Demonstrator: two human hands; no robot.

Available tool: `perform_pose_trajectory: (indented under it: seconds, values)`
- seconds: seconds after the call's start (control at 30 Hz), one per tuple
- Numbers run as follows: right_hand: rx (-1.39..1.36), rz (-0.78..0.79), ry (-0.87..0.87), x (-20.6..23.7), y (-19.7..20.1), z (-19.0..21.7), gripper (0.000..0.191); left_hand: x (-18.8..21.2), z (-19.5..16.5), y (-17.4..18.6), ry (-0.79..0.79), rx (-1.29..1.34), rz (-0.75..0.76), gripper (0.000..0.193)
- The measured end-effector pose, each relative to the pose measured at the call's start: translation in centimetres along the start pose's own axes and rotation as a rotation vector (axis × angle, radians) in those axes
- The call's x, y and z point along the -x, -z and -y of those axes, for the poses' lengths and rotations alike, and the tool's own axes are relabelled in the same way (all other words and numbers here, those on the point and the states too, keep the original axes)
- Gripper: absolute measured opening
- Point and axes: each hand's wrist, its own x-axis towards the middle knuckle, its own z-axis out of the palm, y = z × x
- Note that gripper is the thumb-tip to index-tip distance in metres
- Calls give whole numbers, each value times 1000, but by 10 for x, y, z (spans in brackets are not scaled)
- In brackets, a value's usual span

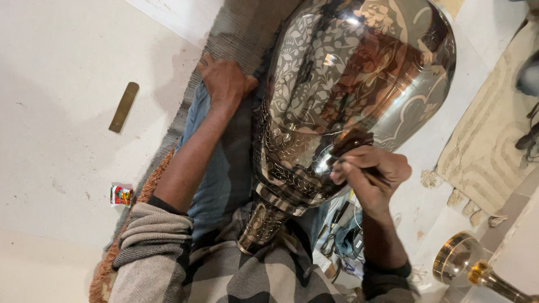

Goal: The person is engraving a metal vase using a hammer and chisel. They are sitting on the floor, holding the vase between their legs, and carefully striking the chisel to create intricate patterns on the vase's surface.

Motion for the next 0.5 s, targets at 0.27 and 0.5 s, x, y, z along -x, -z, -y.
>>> perform_pose_trajectory:
  seconds: [0.27, 0.5]
  values:
    - [231, -677, 58, 34, -66, -25, 5, 0, -3, -4, 8, 5, -98, 37]
    - [282, -721, 38, 27, -68, -21, 10, 2, -4, -1, 5, 31, -82, 35]
